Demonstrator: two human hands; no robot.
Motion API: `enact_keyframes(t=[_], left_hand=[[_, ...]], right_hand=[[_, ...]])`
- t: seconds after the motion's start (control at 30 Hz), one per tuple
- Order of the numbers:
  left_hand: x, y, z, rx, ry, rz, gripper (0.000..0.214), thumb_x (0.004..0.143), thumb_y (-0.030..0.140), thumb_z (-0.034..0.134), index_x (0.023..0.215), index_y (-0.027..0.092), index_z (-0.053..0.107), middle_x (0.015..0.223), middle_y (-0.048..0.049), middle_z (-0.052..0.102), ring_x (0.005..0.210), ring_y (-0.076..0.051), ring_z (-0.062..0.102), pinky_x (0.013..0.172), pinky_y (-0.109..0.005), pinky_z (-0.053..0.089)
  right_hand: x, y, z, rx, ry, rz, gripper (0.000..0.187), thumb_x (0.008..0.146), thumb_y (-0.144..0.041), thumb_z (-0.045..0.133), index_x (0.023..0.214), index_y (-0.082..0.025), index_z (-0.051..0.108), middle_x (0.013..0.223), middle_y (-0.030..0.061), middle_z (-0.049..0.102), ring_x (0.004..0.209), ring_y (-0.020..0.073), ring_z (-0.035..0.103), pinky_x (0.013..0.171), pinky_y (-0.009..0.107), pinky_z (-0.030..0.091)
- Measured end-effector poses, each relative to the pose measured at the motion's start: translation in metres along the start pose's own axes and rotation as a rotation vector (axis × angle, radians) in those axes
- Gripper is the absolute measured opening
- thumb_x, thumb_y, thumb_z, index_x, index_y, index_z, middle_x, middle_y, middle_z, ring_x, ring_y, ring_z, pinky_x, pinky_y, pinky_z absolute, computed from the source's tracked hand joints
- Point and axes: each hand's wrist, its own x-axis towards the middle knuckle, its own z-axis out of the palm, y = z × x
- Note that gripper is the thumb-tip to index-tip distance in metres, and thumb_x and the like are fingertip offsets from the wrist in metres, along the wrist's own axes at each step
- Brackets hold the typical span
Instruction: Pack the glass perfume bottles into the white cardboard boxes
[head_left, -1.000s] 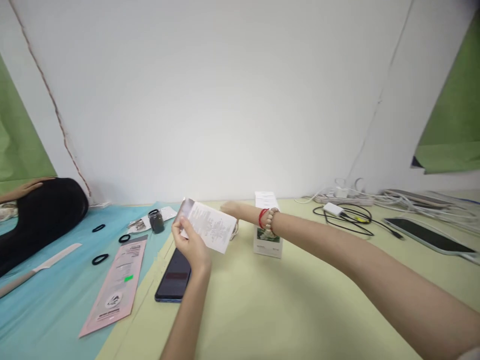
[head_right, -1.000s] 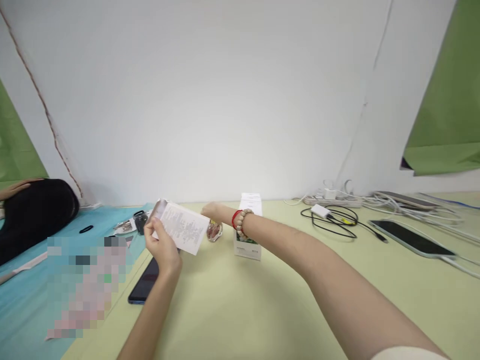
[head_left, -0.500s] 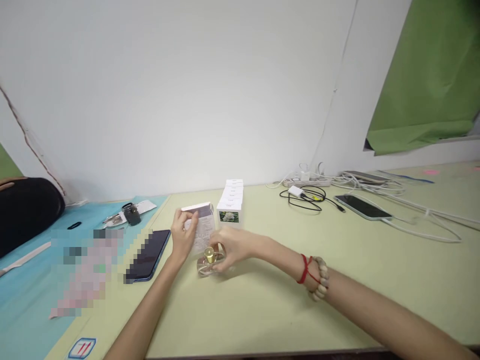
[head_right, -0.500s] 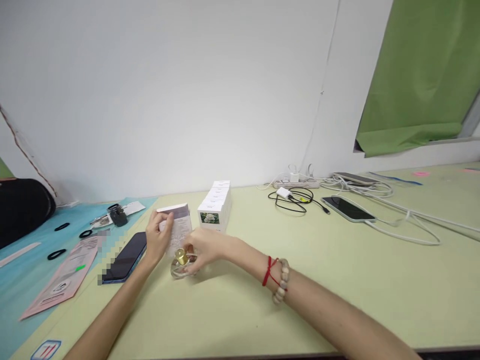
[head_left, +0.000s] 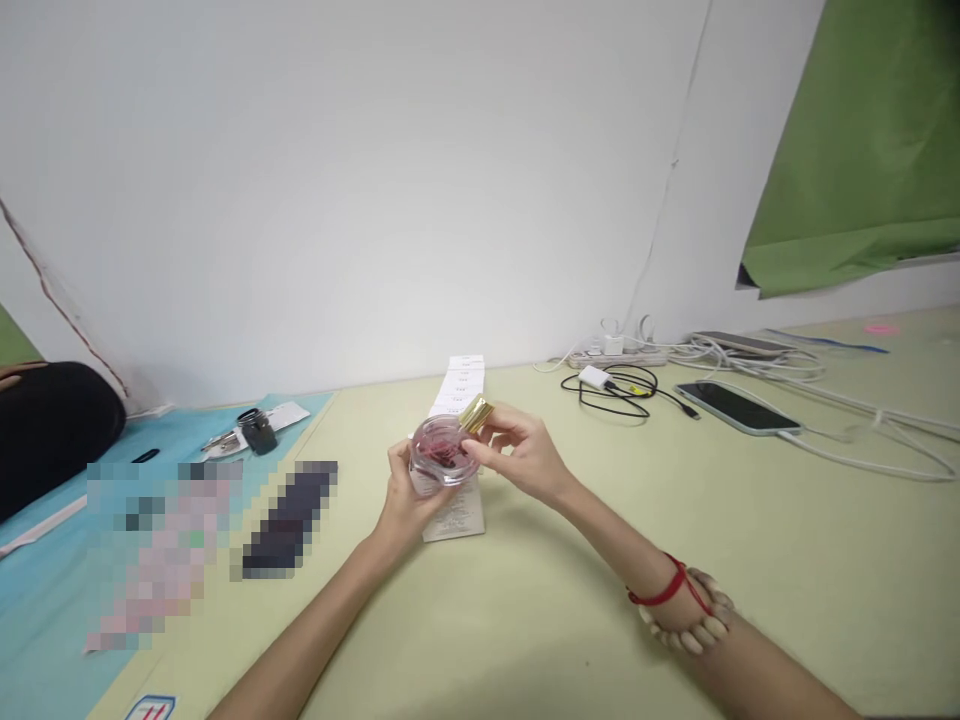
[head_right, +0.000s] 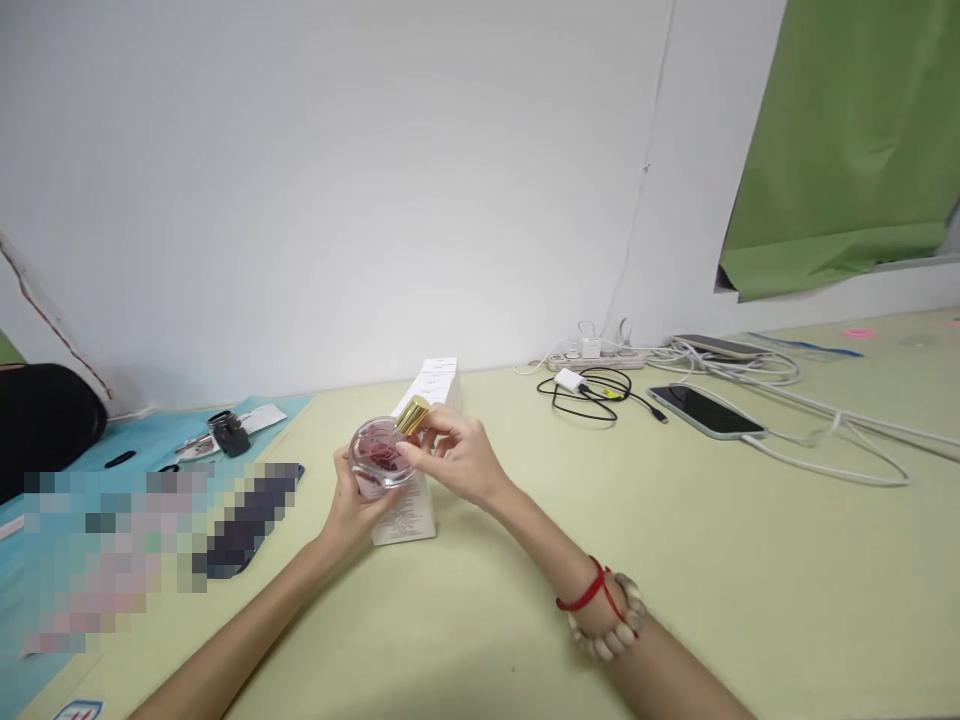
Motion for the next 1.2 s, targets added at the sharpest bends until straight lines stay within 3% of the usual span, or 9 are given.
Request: enact_keyframes(t=[0.17, 0.3, 0.5, 0.7, 0.97, 1.2], left_hand=[[-0.005, 0.007, 0.004, -0.035, -0.064, 0.013, 0.054, 0.067, 0.03, 0.068, 0.099, 0.023, 0.025, 0.101, -0.0041, 0.049, 0.092, -0.015, 0.056, 0.078, -0.032, 0.047], [-0.006, 0.007, 0.004, -0.045, -0.079, 0.066, 0.053, 0.069, 0.028, 0.067, 0.096, 0.024, 0.021, 0.101, -0.0039, 0.049, 0.091, -0.014, 0.057, 0.075, -0.03, 0.048], [-0.008, 0.004, 0.006, -0.026, -0.094, 0.174, 0.055, 0.069, 0.027, 0.067, 0.099, 0.024, 0.021, 0.107, -0.0049, 0.043, 0.093, -0.013, 0.056, 0.075, -0.03, 0.049], [-0.009, 0.004, 0.004, 0.017, -0.077, 0.195, 0.053, 0.071, 0.027, 0.066, 0.106, 0.024, 0.027, 0.102, -0.0034, 0.047, 0.087, -0.012, 0.056, 0.072, -0.026, 0.048], [-0.009, 0.005, 0.002, 0.116, -0.05, 0.249, 0.053, 0.07, 0.028, 0.067, 0.109, 0.024, 0.031, 0.094, -0.0006, 0.05, 0.077, -0.009, 0.055, 0.063, -0.02, 0.046], [-0.006, 0.011, 0.003, 0.209, -0.041, 0.428, 0.046, 0.071, 0.023, 0.066, 0.106, 0.023, 0.036, 0.09, -0.0006, 0.049, 0.076, -0.009, 0.051, 0.064, -0.02, 0.045]], right_hand=[[-0.003, -0.001, -0.004, -0.202, 0.065, -0.139, 0.02, 0.078, -0.033, 0.057, 0.088, -0.018, 0.065, 0.082, 0.0047, 0.057, 0.066, 0.0104, 0.053, 0.048, 0.02, 0.046], [-0.005, 0.002, -0.002, -0.19, 0.008, -0.183, 0.026, 0.08, -0.031, 0.056, 0.102, -0.019, 0.062, 0.091, 0.0057, 0.058, 0.063, 0.0094, 0.05, 0.047, 0.021, 0.045], [-0.008, 0.007, 0.0, -0.314, -0.037, -0.186, 0.027, 0.08, -0.029, 0.055, 0.104, -0.018, 0.061, 0.094, 0.0076, 0.059, 0.072, 0.0127, 0.053, 0.049, 0.022, 0.044], [-0.015, 0.015, 0.01, -0.462, -0.011, -0.271, 0.028, 0.076, -0.028, 0.059, 0.103, -0.023, 0.062, 0.107, 0.007, 0.054, 0.087, 0.0163, 0.052, 0.068, 0.029, 0.05], [-0.019, 0.013, 0.017, -0.598, 0.098, -0.251, 0.022, 0.069, -0.032, 0.063, 0.087, -0.022, 0.064, 0.104, 0.0065, 0.054, 0.087, 0.0176, 0.051, 0.067, 0.029, 0.049], [-0.019, 0.006, 0.015, -0.716, 0.191, -0.387, 0.015, 0.069, -0.034, 0.062, 0.077, -0.022, 0.064, 0.099, 0.0051, 0.059, 0.083, 0.0179, 0.052, 0.065, 0.03, 0.047]])
